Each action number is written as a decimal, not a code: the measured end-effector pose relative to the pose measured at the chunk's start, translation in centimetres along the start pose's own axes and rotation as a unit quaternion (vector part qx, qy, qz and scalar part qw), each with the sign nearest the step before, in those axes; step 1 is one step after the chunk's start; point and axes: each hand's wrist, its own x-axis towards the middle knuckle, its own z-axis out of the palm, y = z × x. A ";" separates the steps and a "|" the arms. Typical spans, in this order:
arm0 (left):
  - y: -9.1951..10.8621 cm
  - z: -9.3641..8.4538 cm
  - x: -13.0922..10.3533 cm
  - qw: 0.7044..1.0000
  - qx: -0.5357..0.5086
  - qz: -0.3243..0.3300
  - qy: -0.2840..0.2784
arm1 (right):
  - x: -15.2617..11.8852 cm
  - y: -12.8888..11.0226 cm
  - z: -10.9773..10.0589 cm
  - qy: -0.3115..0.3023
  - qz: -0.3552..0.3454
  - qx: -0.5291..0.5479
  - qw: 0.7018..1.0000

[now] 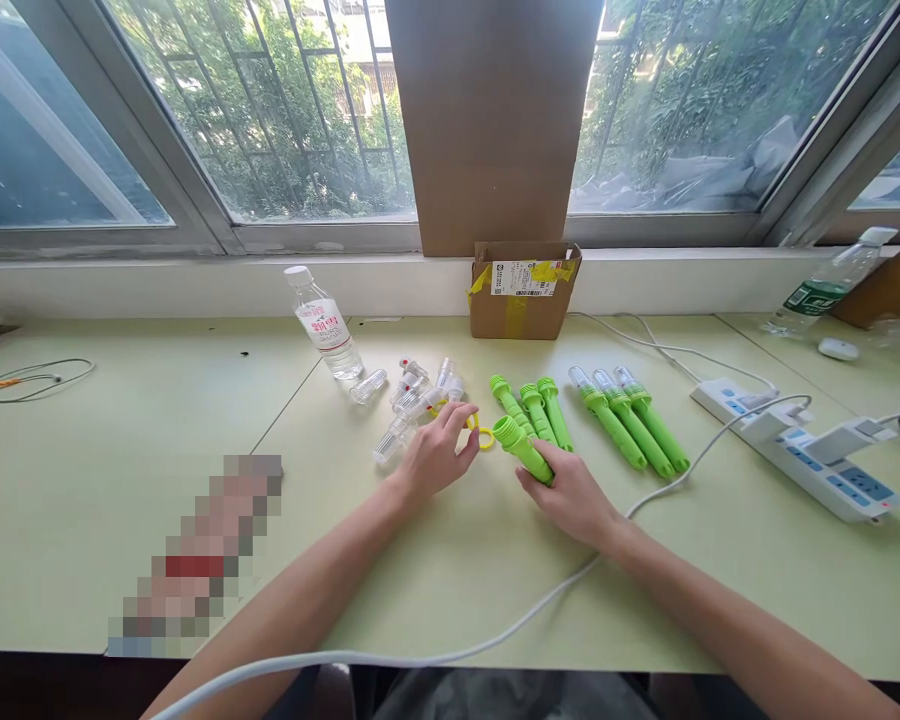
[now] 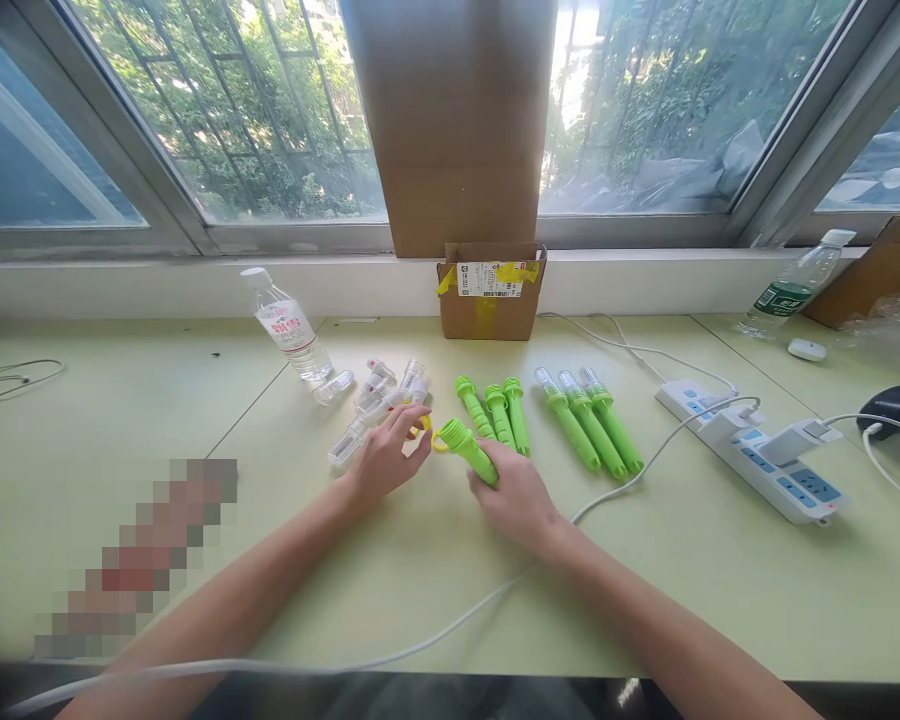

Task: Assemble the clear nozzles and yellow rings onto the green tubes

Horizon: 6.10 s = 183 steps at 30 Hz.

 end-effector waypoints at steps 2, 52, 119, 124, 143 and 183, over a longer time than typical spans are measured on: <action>0.1 -0.1 0.0 1.000 -0.002 -0.003 0.001 | 0.0 0.4 0.2 0.013 -0.002 -0.020 1.000; 2.6 -0.8 0.7 0.918 -0.320 -0.229 -0.054 | 0.2 2.2 0.5 0.051 -0.054 -0.118 0.990; 5.1 -2.0 0.8 0.710 -0.566 -0.302 -0.290 | 1.0 -0.2 1.1 0.052 0.069 0.285 0.954; 4.1 -2.2 0.9 0.769 -0.507 -0.301 -0.247 | 2.0 0.9 0.8 0.110 0.063 0.197 0.972; 3.0 -1.1 0.7 0.962 -0.181 -0.166 -0.123 | 2.9 2.0 1.5 0.117 0.119 0.245 0.955; 1.8 -0.1 -0.4 0.982 -0.031 -0.062 -0.174 | 2.4 2.0 0.4 0.083 0.105 0.260 0.956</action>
